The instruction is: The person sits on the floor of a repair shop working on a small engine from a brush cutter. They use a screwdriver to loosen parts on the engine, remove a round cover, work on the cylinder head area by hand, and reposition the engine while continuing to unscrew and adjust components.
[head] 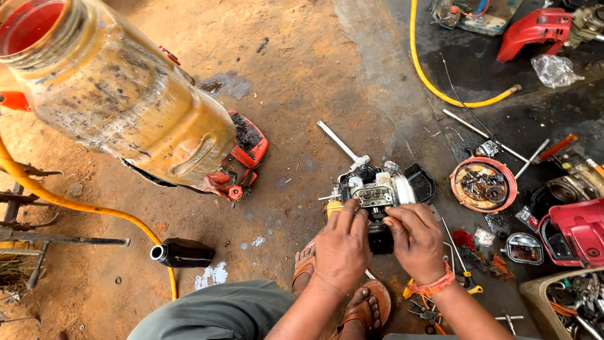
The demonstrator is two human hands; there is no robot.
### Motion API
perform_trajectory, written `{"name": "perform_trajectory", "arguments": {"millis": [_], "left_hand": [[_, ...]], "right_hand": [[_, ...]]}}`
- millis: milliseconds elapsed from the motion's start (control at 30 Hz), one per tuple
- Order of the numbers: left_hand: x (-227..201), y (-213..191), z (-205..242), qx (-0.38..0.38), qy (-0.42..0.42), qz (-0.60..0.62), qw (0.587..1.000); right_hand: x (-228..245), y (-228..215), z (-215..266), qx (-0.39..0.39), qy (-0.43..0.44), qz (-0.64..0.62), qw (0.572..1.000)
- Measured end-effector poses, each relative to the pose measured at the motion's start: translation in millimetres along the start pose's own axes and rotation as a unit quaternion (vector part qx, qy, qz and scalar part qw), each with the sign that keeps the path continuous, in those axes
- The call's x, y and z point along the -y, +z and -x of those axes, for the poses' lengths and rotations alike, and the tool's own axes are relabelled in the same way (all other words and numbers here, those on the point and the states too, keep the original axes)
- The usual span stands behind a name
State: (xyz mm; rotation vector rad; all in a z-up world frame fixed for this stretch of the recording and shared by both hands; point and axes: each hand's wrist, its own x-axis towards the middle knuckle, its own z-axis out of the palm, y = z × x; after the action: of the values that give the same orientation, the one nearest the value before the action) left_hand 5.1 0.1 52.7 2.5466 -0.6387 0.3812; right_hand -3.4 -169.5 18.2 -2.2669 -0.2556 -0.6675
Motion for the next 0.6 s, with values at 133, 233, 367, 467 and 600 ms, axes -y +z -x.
{"name": "perform_trajectory", "arguments": {"millis": [133, 233, 367, 467, 600], "left_hand": [[2.1, -7.0, -8.2, -0.065, -0.049, 0.111, 0.990], [7.0, -10.6, -13.3, -0.081, -0.059, 0.160, 0.982], [9.2, -14.1, -19.0, -0.085, -0.081, 0.194, 0.974], [12.8, -13.4, -22.3, -0.055, -0.124, 0.227, 0.964], [17.4, -10.9, -23.7, -0.019, -0.164, 0.278, 0.946]], "right_hand": [[-2.2, -0.9, -5.8, -0.001, 0.078, -0.079, 0.994], [4.5, -6.5, -13.7, 0.022, 0.095, -0.081, 0.992], [15.7, -17.7, -29.2, 0.057, 0.120, -0.048, 0.990], [21.7, -23.5, -38.2, 0.098, 0.157, -0.026, 0.982], [29.0, -27.0, -46.4, 0.139, 0.213, 0.001, 0.967]]}}
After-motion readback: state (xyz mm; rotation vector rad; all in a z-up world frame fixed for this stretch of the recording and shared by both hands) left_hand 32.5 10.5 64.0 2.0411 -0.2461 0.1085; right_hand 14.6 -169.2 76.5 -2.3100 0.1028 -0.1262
